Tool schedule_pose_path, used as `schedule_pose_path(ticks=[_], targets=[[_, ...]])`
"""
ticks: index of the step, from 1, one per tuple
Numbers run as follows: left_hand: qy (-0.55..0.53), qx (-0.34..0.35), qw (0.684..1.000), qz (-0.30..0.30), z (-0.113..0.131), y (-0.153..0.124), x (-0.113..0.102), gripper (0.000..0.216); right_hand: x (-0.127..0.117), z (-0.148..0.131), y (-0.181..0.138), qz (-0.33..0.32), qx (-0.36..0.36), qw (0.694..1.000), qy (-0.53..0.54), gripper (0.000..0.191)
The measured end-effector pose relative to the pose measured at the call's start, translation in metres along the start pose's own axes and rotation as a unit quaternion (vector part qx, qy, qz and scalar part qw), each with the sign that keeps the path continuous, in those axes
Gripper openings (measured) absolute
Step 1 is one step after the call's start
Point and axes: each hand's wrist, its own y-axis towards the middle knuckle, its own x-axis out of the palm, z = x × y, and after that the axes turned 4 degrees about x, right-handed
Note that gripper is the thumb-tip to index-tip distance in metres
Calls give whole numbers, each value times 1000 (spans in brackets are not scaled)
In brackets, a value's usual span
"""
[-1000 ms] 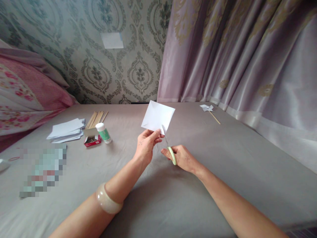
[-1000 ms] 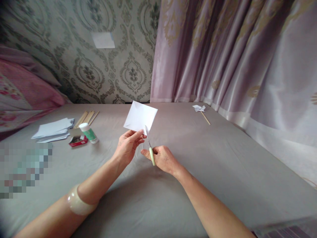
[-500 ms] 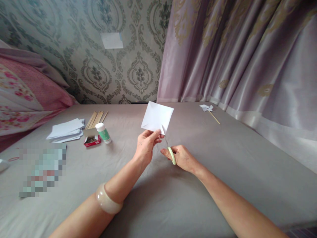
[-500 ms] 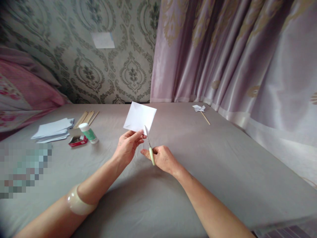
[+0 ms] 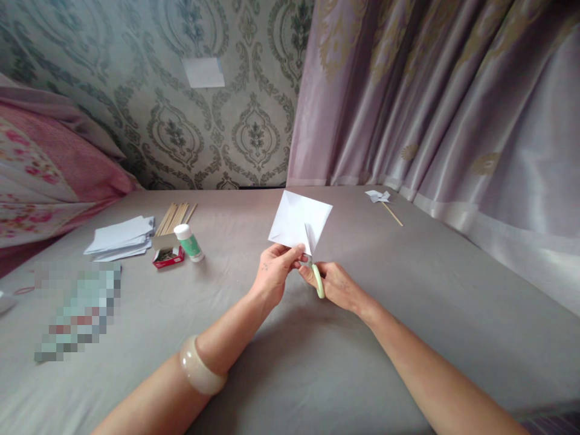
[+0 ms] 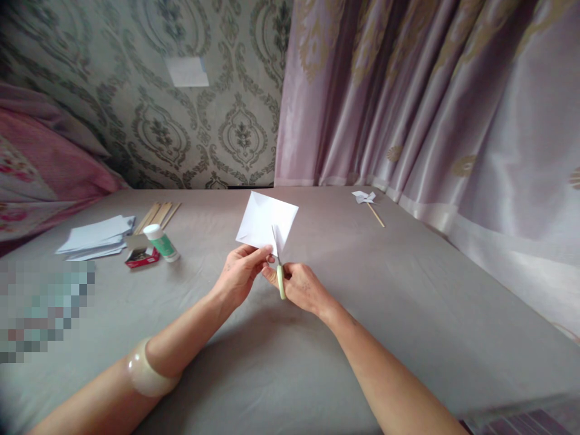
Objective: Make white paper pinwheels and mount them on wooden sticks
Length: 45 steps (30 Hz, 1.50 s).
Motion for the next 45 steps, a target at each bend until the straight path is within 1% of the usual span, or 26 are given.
schedule_pose_path(ticks=[6, 11, 16, 22, 26, 37, 45], targets=[[-2, 3, 1000, -5, -2, 1, 0, 24, 0, 1, 0, 0, -8, 1000, -1, 53], [-9, 2, 1000, -1, -2, 1, -1, 24, 1, -1, -1, 6, 6, 1000, 13, 54], [-13, -8, 1000, 8, -3, 2, -3, 24, 3, 1, 1, 11, 5, 1000, 28, 54], [-20, -15, 999, 20, -8, 3, -4, 24, 6, 4, 3, 7, 28, 999, 45, 56], [-27, -12, 999, 21, -10, 3, -5, 24, 8, 4, 5, 7, 33, 999, 31, 59], [-5, 8, 998, 59, -16, 9, -26, 31, 14, 10, 9, 10, 46, 999, 26, 60], [-10, -2, 998, 65, -17, 9, -29, 31, 16, 13, 13, 8, 47, 998, 29, 59]])
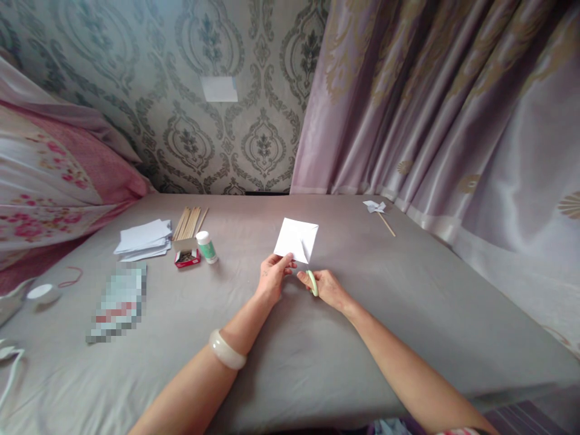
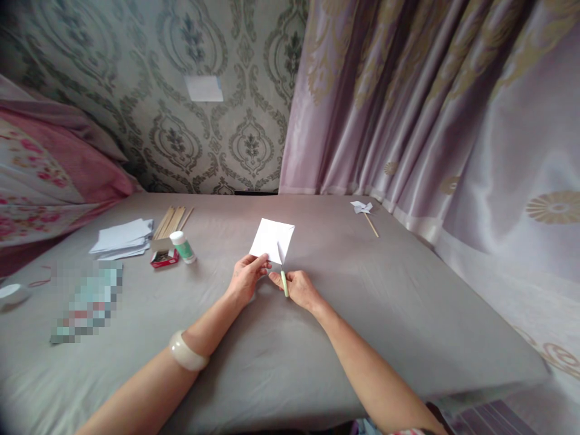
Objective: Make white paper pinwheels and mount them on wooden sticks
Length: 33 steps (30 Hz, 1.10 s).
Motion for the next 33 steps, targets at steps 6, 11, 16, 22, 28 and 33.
schedule_pose_path(ticks=[6, 11, 16, 22, 28, 33], targets=[[2, 10, 1000, 16, 2, 3, -4, 28, -7, -8, -6, -92, 14, 995, -32, 58], [-12, 21, 998, 50, 7, 8, -12, 30, -27, -13, -28, -167, 20, 980, -107, 53], [-15, 24, 998, 63, 9, 15, -18, 27, -62, 2, -46, -77, 122, 974, -174, 57], [-21, 14, 998, 64, 8, 16, -19, 26, -115, 37, -55, 164, 269, 854, -414, 59], [-20, 4, 998, 61, 9, 15, -18, 25, -152, 55, -55, 142, 348, 819, -433, 50], [-27, 3, 998, 60, 10, 14, -19, 26, -165, 56, -54, 35, 379, 842, -383, 58]])
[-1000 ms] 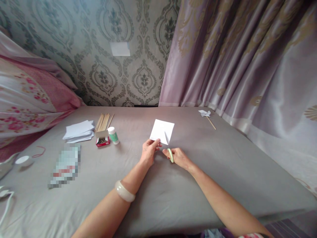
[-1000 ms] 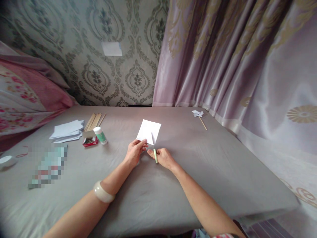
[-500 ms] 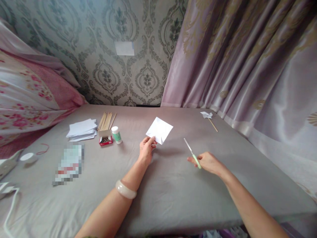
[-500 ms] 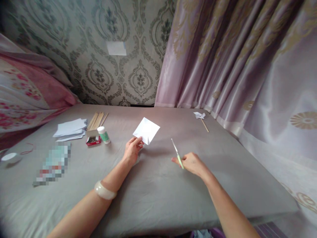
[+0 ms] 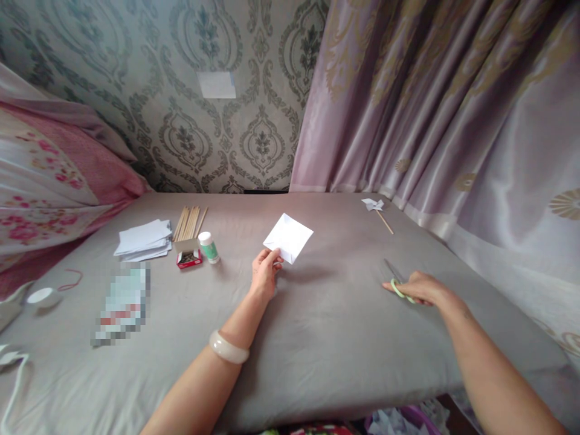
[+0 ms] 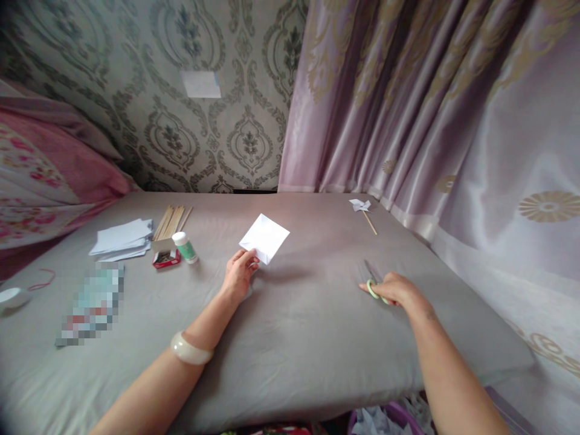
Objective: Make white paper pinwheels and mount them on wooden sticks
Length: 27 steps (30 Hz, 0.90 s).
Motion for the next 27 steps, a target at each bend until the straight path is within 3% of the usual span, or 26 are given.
schedule_pose_path(ticks=[5, 9, 12, 16, 23, 27], targets=[[4, 7, 1000, 2, 1, 0, -1, 25, 3, 8, 1, -43, -53, 995, 66, 54], [28, -2, 1000, -1, 2, -1, -1, 26, 4, 10, -3, -58, -53, 993, 86, 52], [33, -10, 999, -10, 3, -1, -2, 28, 5, 11, -5, -48, -41, 994, 93, 49], [78, 1, 997, -16, 2, 1, -4, 26, 10, 6, -6, 15, -16, 996, 83, 50], [236, 39, 968, -81, -4, 7, -12, 19, 22, -37, -14, 55, -107, 986, 117, 43], [313, 103, 938, -104, -7, 10, -17, 17, 22, -68, -29, 84, -169, 975, 120, 39]])
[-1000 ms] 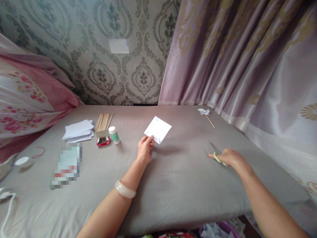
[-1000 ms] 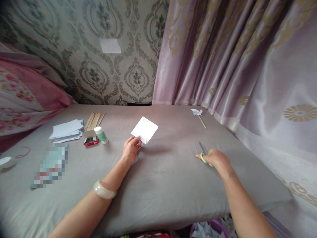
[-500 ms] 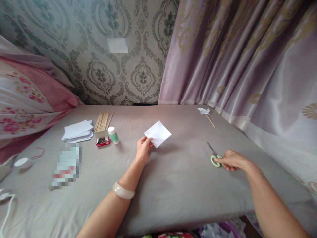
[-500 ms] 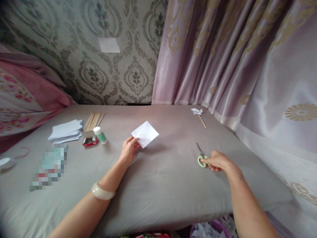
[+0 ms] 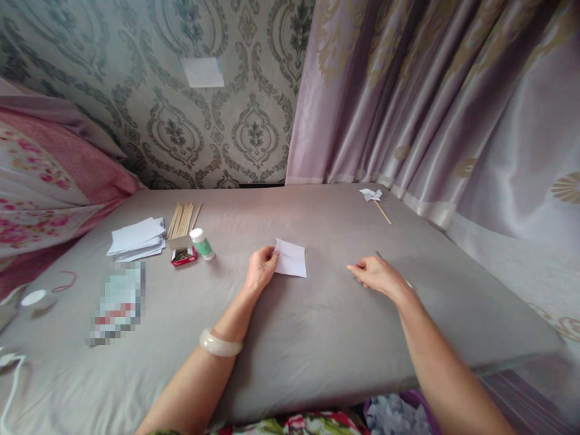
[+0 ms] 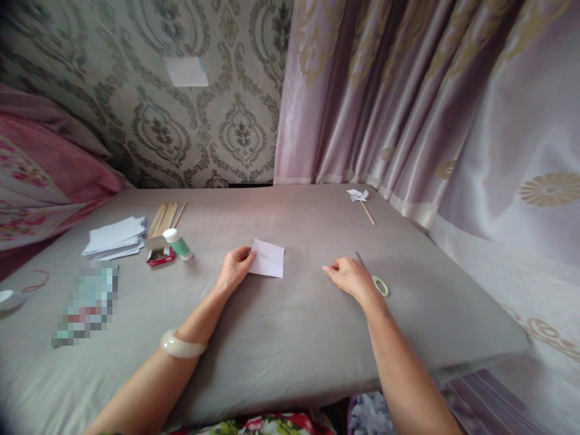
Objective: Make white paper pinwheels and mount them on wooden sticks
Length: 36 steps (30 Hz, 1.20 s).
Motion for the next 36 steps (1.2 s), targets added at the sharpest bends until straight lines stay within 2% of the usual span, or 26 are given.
schedule_pose_path(ticks=[3, 6, 9, 13, 17, 26, 30, 33, 36], targets=[[72, 26, 997, 17, 3, -1, -1, 13, 5, -24, -5, 60, -54, 997, -3, 32], [97, 14, 994, 44, 10, -4, 0, 14, 16, -47, -10, 109, -136, 984, 30, 21], [110, -9, 991, 74, 15, -6, 2, 12, 32, -66, -15, 107, -242, 963, 58, 13], [168, 15, 980, 102, 11, -7, 0, 3, 52, -80, -19, 102, -306, 945, 59, 15], [210, 28, 974, 82, 5, -8, -2, 8, 63, -81, -19, 105, -317, 942, 43, 16], [192, 36, 980, 40, 5, -9, 2, 11, 68, -70, -14, 130, -301, 944, 38, 14], [205, 79, 975, 28, -1, -8, 2, 11, 70, -70, -13, 135, -306, 942, 41, 15], [197, 100, 973, 61, 1, -7, 1, 11, 71, -69, -13, 138, -315, 938, 49, 17], [191, 103, 967, 137, 10, -5, -7, 6, 74, -67, -12, 154, -312, 934, 85, 18]])
